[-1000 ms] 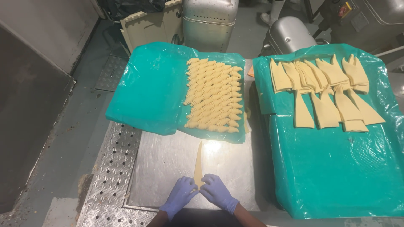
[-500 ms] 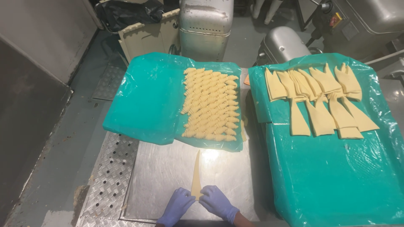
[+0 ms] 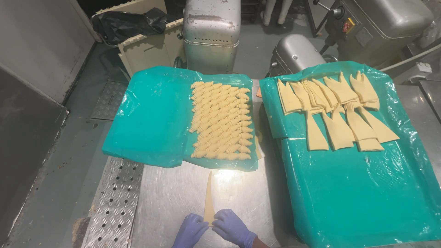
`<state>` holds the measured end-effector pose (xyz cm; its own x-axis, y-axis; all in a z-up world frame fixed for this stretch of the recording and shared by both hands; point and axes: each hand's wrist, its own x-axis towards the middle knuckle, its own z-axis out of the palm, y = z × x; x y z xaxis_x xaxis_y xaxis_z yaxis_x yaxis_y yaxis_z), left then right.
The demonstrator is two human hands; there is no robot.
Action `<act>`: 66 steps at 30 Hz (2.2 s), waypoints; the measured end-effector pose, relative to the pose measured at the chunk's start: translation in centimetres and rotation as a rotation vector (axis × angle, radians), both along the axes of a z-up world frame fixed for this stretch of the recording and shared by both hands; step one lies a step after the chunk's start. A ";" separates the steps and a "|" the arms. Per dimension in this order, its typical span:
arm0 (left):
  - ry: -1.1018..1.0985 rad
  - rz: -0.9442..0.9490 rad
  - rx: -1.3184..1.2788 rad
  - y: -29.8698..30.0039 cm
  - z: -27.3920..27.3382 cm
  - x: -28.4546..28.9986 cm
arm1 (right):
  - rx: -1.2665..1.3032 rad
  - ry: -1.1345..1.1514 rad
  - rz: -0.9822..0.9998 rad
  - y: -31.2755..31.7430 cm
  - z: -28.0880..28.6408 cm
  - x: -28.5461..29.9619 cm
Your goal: Rolling triangular pieces of dough into croissants and placing them on a tray.
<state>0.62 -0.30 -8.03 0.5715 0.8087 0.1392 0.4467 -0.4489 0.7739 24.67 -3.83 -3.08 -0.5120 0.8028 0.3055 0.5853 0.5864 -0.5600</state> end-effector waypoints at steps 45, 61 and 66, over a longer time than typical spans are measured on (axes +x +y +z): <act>0.096 -0.038 -0.070 1.3 4.3 0.7 | -0.047 -0.077 -0.047 1.5 -0.5 -0.3; 0.040 -0.032 0.012 2.2 5.2 0.7 | -0.044 -0.133 -0.069 2.7 -1.7 -0.4; 0.005 -0.026 0.069 2.0 4.7 0.4 | -0.017 -0.069 -0.084 2.4 1.9 -1.1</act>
